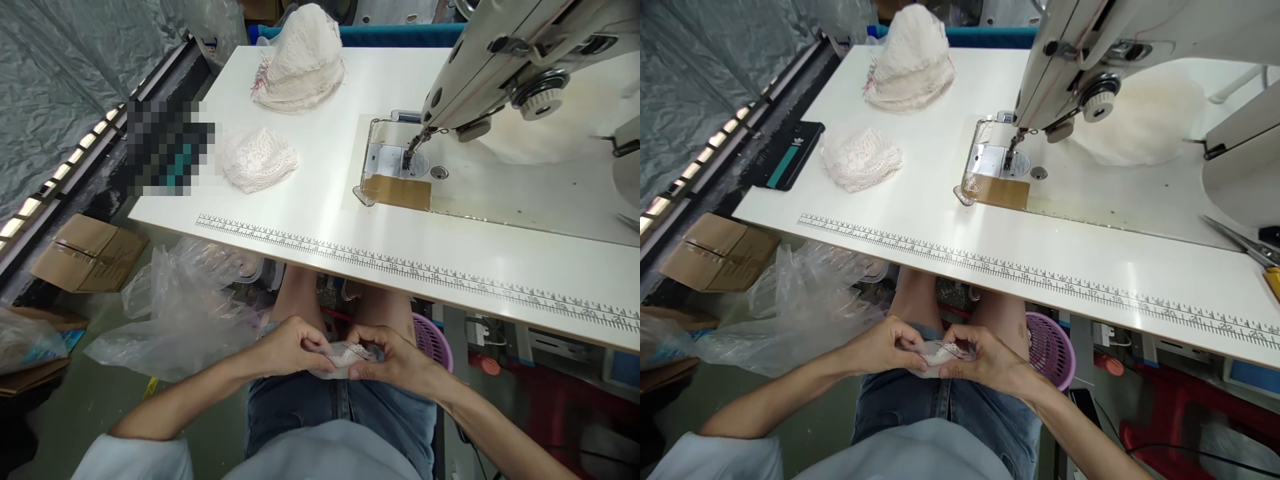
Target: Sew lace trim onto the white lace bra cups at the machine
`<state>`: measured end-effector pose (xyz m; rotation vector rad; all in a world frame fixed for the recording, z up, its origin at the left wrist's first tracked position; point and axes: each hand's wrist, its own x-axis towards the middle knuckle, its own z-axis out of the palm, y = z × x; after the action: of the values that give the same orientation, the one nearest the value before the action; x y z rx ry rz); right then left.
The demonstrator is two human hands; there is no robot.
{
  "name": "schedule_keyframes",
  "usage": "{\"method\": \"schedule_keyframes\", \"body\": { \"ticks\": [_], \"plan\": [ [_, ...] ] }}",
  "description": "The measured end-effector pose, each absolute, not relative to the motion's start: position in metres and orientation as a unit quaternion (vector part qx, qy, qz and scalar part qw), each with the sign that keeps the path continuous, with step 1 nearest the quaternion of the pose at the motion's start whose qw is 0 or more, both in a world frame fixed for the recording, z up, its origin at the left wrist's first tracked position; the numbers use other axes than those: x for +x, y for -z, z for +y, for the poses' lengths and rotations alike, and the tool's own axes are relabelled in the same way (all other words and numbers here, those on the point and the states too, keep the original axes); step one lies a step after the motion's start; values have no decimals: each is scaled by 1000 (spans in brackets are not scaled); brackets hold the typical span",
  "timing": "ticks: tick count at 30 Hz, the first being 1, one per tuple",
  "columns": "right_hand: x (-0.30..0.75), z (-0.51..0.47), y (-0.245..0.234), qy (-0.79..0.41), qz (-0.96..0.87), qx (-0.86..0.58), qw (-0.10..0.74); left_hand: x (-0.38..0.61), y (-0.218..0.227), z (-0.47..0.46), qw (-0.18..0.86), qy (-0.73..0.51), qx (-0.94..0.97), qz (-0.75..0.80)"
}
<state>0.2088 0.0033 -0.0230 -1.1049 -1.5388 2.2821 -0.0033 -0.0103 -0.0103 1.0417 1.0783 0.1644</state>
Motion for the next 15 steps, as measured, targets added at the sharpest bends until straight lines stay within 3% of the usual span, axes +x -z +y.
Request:
{"method": "schedule_keyframes", "body": {
  "ticks": [15],
  "plan": [
    [211,-1,29,-777,-518,-341,105,-1,12,-13,738,-81,462,485]
  ]
}}
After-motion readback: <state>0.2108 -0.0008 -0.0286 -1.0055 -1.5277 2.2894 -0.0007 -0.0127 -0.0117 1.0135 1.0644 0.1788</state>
